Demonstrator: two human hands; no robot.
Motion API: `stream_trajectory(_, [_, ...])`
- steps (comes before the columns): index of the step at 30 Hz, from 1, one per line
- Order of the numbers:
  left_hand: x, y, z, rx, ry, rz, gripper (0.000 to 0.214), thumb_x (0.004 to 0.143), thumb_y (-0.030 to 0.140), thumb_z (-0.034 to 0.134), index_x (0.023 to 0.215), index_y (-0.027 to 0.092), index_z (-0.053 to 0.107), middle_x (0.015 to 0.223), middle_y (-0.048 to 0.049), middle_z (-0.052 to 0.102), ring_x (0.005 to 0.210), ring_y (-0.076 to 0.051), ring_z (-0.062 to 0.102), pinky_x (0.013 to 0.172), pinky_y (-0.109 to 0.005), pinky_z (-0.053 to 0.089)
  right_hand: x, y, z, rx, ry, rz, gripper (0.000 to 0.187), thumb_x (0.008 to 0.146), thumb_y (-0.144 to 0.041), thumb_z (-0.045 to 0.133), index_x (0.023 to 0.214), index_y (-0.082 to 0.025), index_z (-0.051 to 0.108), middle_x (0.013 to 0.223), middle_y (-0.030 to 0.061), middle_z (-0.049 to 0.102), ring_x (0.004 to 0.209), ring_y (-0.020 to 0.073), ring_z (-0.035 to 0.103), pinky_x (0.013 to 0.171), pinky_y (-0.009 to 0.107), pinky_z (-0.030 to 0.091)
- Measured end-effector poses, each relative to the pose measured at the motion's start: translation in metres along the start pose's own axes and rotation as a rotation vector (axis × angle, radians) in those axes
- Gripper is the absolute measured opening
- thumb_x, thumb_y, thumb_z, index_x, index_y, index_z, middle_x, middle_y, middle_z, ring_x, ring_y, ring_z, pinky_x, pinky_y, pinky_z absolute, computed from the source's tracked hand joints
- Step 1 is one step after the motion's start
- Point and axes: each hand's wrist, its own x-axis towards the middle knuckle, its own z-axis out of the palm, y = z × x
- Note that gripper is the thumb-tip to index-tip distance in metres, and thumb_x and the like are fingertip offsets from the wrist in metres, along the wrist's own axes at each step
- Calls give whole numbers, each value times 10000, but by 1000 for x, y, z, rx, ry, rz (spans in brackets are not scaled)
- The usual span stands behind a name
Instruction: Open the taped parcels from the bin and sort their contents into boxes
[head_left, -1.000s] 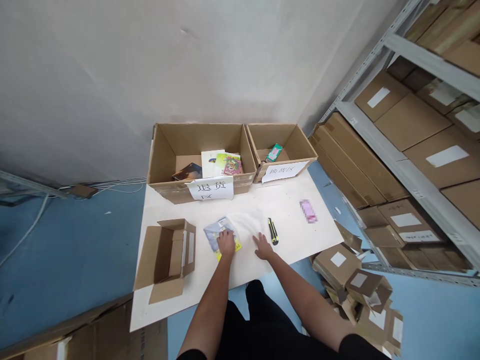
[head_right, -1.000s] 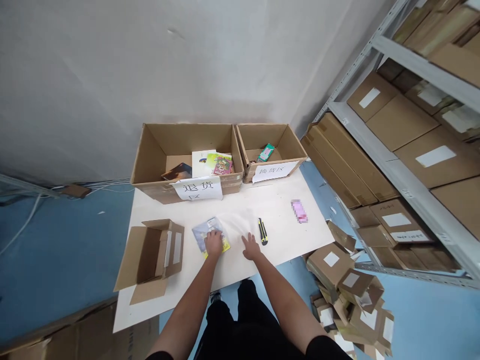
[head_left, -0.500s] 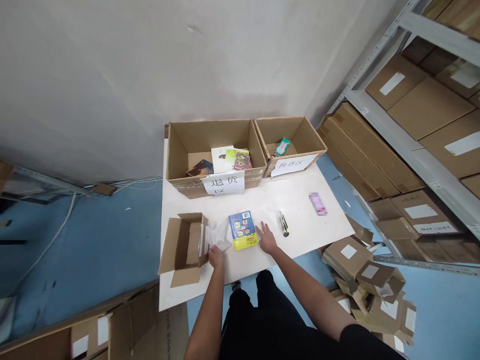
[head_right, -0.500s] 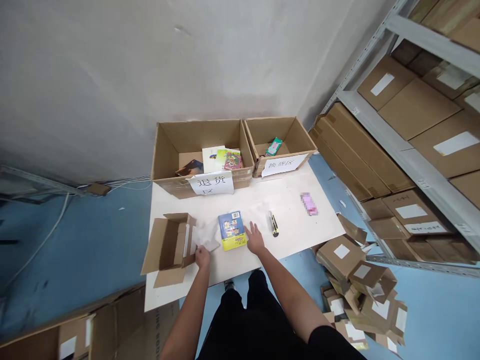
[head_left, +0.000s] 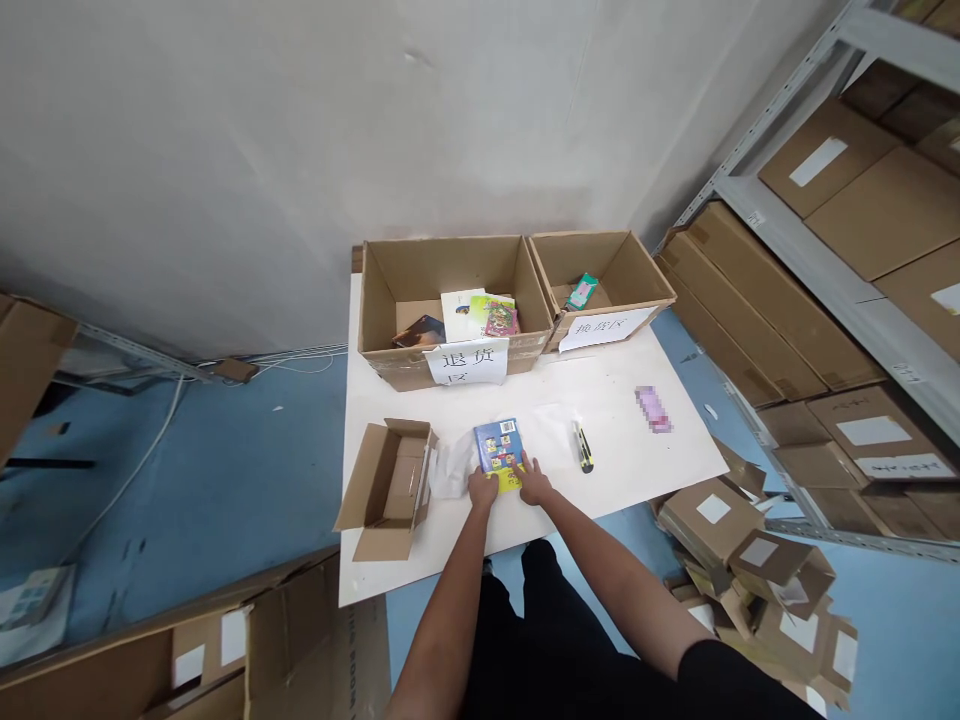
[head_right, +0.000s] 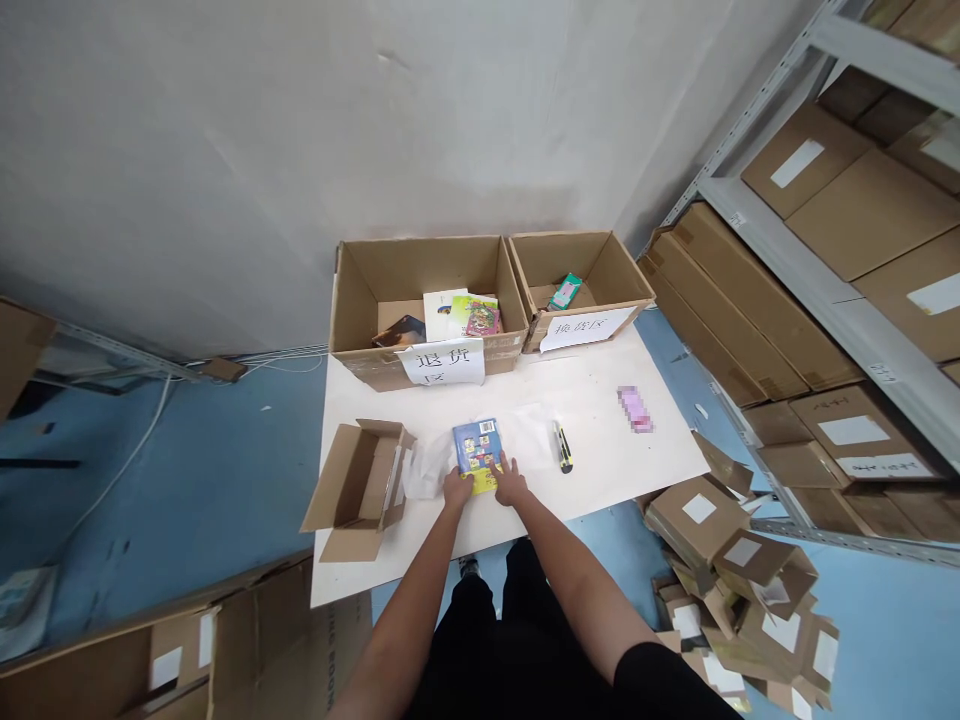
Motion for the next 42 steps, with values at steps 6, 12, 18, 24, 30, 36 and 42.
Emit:
stream_trajectory(6, [21,6,2,-18,-4,-60,384,772,312,723,1124,176,650,1078,-176,778,916,-320,765,741,-353,525,3,9,-7,61,-52,-32,1042,810,-106,583,1702,-345,100,1763,-21,-159,1634,369,-35,1203,577,394])
stream_trajectory(12, [19,18,-4,-24,0,118,323,864,346,654,1159,215,661,999,-103,769,867,-288,740,788,-364,525,8,27,-13,211,-21,-103,935,831,-97,586,1684,-305,261,1785,12,9,1635,333,97,1265,491,330])
stream_trajectory(18, [-2,36,9,177,154,406,403,856,236,641,1256,212,689,1224,-155,669,1231,-326,589,977,-381,463,9,39,-12,307,66,-192,901,812,-75,574,1658,-286,347,1764,32,197,1615,295,219,1290,481,296])
stream_trajectory(24, [-7,50,19,165,124,296,511,849,239,667,1358,238,623,1091,-89,718,1035,-275,682,870,-341,483,5,45,-11,345,83,-238,859,835,-87,564,1654,-254,364,1758,56,216,1611,273,241,1269,459,337])
stream_trajectory(30, [-1,62,-9,-50,-100,236,396,766,191,706,1154,229,637,1016,-68,751,939,-250,717,837,-360,542,-3,48,-18,453,92,-220,838,877,-168,599,1664,-276,334,1749,60,260,1594,266,293,1220,448,401])
stream_trajectory(36, [-32,94,-49,-325,-318,341,494,732,319,764,1200,243,625,1179,-90,727,1019,-250,731,829,-380,594,-17,57,-80,837,121,-201,925,921,-417,657,1697,-289,170,1668,174,400,1482,313,482,1113,510,476])
stream_trajectory(42, [-76,151,-104,-641,-481,489,694,728,425,879,1337,271,583,1408,-138,652,1193,-302,693,932,-424,582,-54,55,-195,1299,26,-546,841,623,-444,920,1371,-270,577,1110,57,746,1147,324,705,1011,521,526])
